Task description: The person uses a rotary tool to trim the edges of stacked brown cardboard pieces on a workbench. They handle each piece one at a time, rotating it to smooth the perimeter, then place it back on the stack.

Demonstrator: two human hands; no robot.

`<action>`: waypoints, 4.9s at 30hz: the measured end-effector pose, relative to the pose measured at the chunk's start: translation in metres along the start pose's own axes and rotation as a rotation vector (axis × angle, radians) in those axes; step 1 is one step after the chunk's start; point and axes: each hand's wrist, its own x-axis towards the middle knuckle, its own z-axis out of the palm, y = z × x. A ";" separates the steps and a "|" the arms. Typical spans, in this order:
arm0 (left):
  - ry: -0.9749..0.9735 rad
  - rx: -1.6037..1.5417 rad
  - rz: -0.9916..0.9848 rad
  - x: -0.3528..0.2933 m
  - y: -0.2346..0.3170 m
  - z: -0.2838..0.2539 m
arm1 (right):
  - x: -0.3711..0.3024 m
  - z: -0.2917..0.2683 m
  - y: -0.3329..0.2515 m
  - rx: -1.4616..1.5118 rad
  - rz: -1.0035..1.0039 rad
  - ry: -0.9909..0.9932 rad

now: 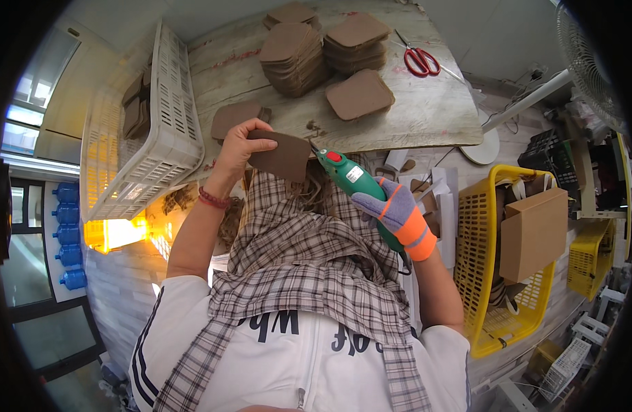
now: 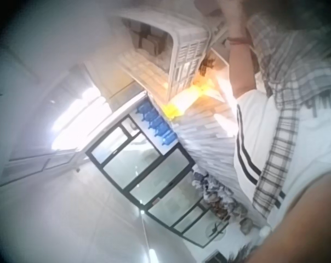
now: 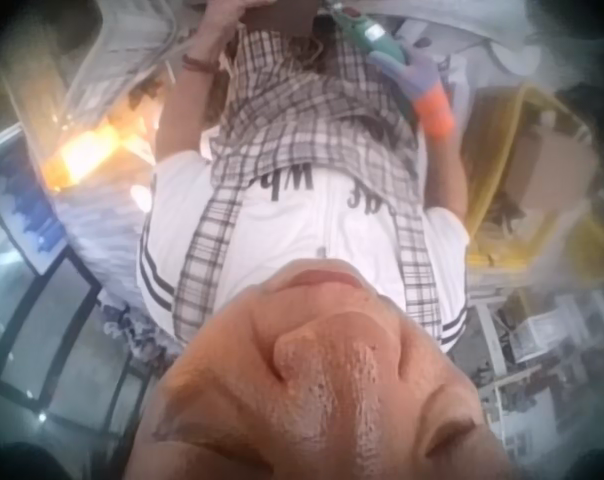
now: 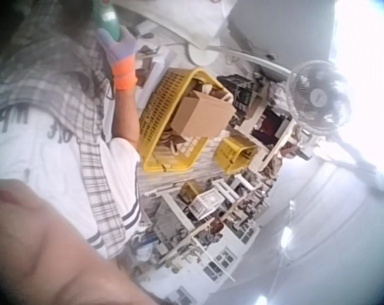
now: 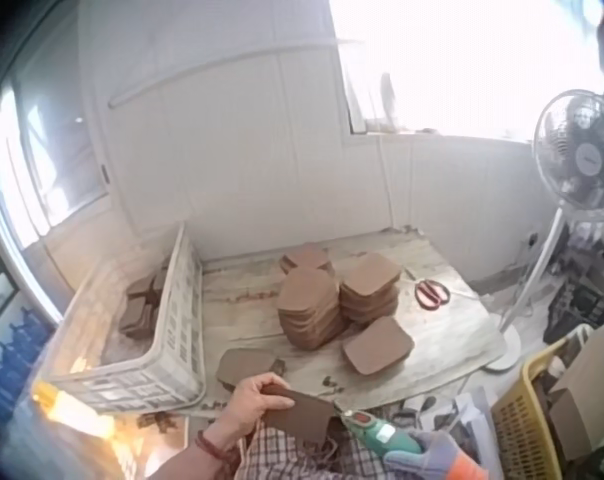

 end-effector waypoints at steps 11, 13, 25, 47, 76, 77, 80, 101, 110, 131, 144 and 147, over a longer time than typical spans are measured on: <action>-0.160 0.151 -0.030 -0.004 0.004 0.005 | -0.003 0.004 0.003 -0.006 0.015 -0.007; -0.171 0.187 -0.019 -0.005 0.004 0.005 | -0.002 0.003 0.006 -0.048 0.007 -0.006; -0.170 0.125 -0.053 -0.008 0.001 0.016 | 0.002 0.011 -0.001 -0.097 0.004 -0.040; 0.264 0.042 0.096 0.017 0.019 -0.077 | 0.023 0.019 0.015 0.071 -0.040 0.036; 0.393 1.030 0.694 0.096 -0.030 0.126 | -0.012 -0.014 0.069 0.192 -0.002 0.403; 0.373 1.021 0.693 0.096 -0.030 0.125 | -0.011 -0.013 0.069 0.191 -0.005 0.404; 0.349 0.863 0.669 0.092 -0.028 0.121 | -0.008 -0.012 0.066 0.203 -0.015 0.398; 0.175 -0.900 0.206 0.056 -0.019 0.115 | 0.013 0.015 0.005 0.269 -0.041 0.345; 0.064 -0.876 0.127 0.041 -0.038 0.132 | 0.013 0.009 -0.005 0.263 -0.094 0.423; -0.174 -0.372 0.016 0.019 -0.036 0.076 | -0.008 -0.021 -0.010 0.122 -0.027 0.314; -0.369 -0.006 -0.158 0.009 -0.025 0.038 | -0.012 -0.015 0.005 -0.147 -0.062 0.213; -0.399 0.013 -0.188 0.005 -0.029 0.039 | -0.007 -0.009 0.008 -0.006 -0.041 0.188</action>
